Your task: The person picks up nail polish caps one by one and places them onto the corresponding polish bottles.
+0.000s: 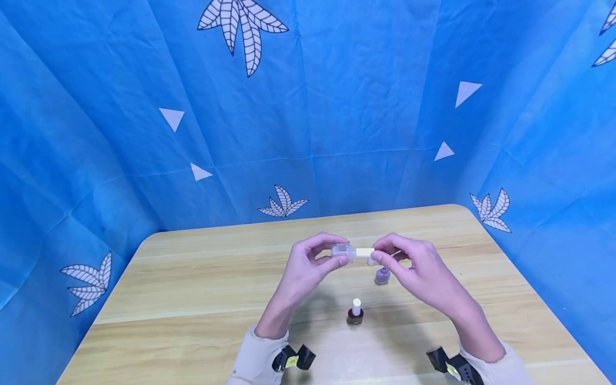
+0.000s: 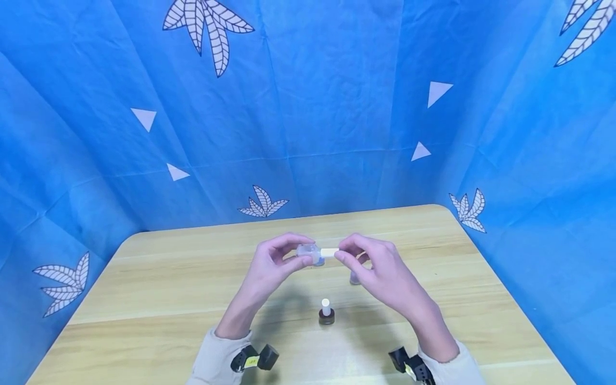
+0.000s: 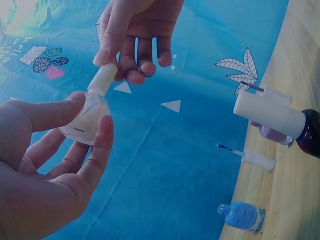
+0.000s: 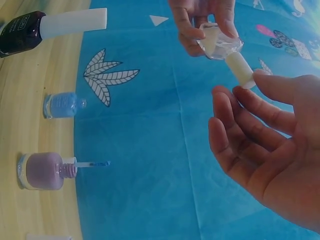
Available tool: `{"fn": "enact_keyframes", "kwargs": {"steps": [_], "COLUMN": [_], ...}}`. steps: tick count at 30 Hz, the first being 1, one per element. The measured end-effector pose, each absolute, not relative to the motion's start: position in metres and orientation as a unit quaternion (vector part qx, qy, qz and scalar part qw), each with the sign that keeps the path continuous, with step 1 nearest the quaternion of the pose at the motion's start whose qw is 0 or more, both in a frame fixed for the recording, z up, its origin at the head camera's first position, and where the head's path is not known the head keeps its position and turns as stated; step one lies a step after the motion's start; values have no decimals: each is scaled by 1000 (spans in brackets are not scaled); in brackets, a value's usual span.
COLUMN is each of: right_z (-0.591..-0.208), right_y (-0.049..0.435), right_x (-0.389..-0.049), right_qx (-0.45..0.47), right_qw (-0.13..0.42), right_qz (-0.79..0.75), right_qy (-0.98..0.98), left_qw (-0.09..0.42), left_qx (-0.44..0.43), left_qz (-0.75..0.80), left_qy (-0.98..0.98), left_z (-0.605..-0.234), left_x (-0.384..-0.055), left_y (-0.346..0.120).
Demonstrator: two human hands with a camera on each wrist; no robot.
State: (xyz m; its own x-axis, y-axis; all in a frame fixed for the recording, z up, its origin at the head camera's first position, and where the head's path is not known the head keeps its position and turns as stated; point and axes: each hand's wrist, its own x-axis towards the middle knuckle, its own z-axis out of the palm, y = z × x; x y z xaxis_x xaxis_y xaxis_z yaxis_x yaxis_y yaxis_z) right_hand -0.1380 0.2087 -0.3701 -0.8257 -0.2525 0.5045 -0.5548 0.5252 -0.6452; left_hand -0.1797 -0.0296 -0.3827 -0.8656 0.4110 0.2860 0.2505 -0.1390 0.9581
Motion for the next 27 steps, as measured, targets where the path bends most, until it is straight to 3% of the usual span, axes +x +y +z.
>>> {"fn": "enact_keyframes", "kwargs": {"steps": [11,21,27], "right_z": [-370,-374,-371], "right_y": [208,206,205], "right_x": [-140,-139,-140], "right_qx": [263,243,244], "right_qw": [176,111,131], "right_qz": [447,461,448], "right_qy": [-836,-846,-850], "left_qw": [52,52,44], "left_qx": [254,259,253], "left_qz": [712,704,700], "left_qy": [652,659,667], "left_z": [-379,-380,-380], "left_x": [-178,-176,-177], "left_y": [-28,-30,-31]}}
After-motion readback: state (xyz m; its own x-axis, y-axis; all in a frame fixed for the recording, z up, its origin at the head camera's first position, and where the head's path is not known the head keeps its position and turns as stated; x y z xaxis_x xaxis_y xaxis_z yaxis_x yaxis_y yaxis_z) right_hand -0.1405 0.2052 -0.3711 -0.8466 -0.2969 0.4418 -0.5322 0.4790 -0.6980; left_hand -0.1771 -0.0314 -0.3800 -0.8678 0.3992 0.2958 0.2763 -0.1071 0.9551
